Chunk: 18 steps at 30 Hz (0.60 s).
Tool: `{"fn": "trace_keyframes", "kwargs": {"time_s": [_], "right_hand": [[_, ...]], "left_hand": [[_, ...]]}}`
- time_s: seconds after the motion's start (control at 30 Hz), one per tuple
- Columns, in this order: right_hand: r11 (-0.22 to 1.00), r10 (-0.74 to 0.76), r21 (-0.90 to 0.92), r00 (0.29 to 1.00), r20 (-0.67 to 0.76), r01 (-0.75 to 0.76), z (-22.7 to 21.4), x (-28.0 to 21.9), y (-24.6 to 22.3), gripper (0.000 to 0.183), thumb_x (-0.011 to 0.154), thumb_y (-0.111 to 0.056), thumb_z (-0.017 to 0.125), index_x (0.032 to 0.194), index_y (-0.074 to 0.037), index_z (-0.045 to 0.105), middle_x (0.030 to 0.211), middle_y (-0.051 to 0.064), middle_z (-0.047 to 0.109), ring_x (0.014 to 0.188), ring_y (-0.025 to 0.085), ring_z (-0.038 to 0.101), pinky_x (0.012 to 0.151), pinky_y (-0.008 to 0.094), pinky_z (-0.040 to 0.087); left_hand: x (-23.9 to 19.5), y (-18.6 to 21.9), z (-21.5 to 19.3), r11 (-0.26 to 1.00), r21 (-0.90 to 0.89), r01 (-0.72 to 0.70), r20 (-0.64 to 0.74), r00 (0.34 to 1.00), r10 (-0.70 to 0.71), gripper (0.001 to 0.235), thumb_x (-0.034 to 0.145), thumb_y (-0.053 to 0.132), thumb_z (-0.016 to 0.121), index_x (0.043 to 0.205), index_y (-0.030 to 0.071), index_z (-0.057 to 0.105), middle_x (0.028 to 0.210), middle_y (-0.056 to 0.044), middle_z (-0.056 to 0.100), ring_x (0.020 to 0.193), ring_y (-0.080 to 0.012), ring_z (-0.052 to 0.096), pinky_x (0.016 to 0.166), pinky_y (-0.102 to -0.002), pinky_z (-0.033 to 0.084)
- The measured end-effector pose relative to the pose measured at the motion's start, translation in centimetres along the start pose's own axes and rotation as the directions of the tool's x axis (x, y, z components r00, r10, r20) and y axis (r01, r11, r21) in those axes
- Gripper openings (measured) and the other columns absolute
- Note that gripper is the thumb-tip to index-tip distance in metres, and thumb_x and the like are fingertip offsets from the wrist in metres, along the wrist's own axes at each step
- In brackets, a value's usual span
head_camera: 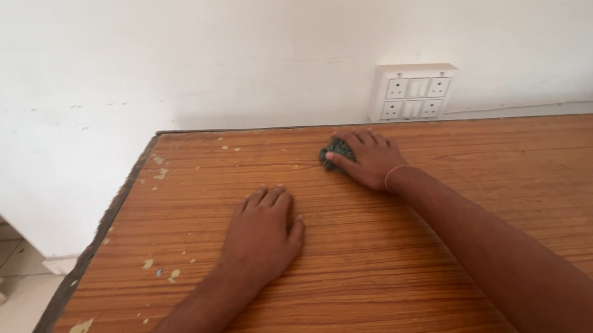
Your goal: The person wipes a wooden table surface using a green cloth. They move the cloth back and forth across the table, occasionally switching hands or adjusting the cloth's position to clean different areas.
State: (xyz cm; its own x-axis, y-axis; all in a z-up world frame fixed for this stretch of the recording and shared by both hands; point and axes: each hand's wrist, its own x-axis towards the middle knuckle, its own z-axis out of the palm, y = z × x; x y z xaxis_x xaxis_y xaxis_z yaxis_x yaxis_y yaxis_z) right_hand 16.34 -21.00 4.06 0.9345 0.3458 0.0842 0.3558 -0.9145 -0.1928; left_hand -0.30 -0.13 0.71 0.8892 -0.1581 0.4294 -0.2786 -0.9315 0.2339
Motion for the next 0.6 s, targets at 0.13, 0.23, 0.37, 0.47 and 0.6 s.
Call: {"fn": "trace_keyframes", "kwargs": {"time_s": [0.13,0.23,0.37,0.47,0.6], "right_hand": [[0.998,0.063,-0.025,0.995,-0.074,-0.065,1.0,2.1,5.5,0.078,0.092,-0.077,0.035,0.158,-0.035,0.033,0.164,0.010,0.031,0.154,0.035,0.023,0.124,0.054,0.016],[0.990,0.129,-0.035,0.985,-0.116,-0.134,0.9,2.3,9.1,0.079,0.093,-0.076,0.038,0.158,-0.032,0.034,0.164,0.013,0.033,0.152,0.038,0.026,0.123,0.055,0.018],[0.959,0.273,-0.037,0.949,-0.159,-0.282,0.7,2.1,13.1,0.078,0.092,-0.075,0.041,0.157,-0.032,0.037,0.162,0.014,0.037,0.152,0.038,0.029,0.123,0.053,0.024],[0.951,0.309,0.035,0.931,-0.197,-0.308,1.3,3.7,14.0,0.076,0.092,-0.072,0.045,0.156,-0.031,0.039,0.159,0.016,0.039,0.149,0.040,0.031,0.120,0.052,0.029],[0.938,0.341,0.039,0.898,-0.279,-0.344,2.4,5.0,12.9,0.071,0.096,-0.066,0.049,0.154,-0.026,0.046,0.153,0.021,0.047,0.144,0.043,0.039,0.120,0.056,0.031]], "left_hand": [[0.2,0.0,0.0,1.000,-0.008,0.003,-0.005,1.000,-0.003,0.047,0.096,0.033,0.055,0.127,-0.002,0.060,0.141,-0.019,0.058,0.137,-0.0359,0.047,0.114,-0.050,0.035],[0.4,0.1,-0.1,1.000,-0.001,0.025,0.020,0.999,-0.025,0.048,0.096,0.034,0.055,0.128,-0.002,0.059,0.142,-0.019,0.057,0.138,-0.0354,0.046,0.114,-0.051,0.035],[0.4,0.5,0.5,0.999,0.022,0.028,0.050,0.998,-0.029,0.049,0.098,0.034,0.052,0.129,-0.003,0.057,0.142,-0.020,0.055,0.138,-0.0364,0.045,0.115,-0.051,0.033],[0.6,0.3,0.2,0.998,0.053,0.038,0.064,0.997,-0.041,0.050,0.098,0.033,0.051,0.131,-0.003,0.056,0.144,-0.022,0.054,0.138,-0.0374,0.043,0.116,-0.052,0.031],[0.6,0.4,0.3,0.998,0.049,0.032,0.064,0.997,-0.035,0.049,0.097,0.032,0.051,0.130,-0.004,0.057,0.145,-0.023,0.053,0.138,-0.0389,0.043,0.115,-0.054,0.030]]}}
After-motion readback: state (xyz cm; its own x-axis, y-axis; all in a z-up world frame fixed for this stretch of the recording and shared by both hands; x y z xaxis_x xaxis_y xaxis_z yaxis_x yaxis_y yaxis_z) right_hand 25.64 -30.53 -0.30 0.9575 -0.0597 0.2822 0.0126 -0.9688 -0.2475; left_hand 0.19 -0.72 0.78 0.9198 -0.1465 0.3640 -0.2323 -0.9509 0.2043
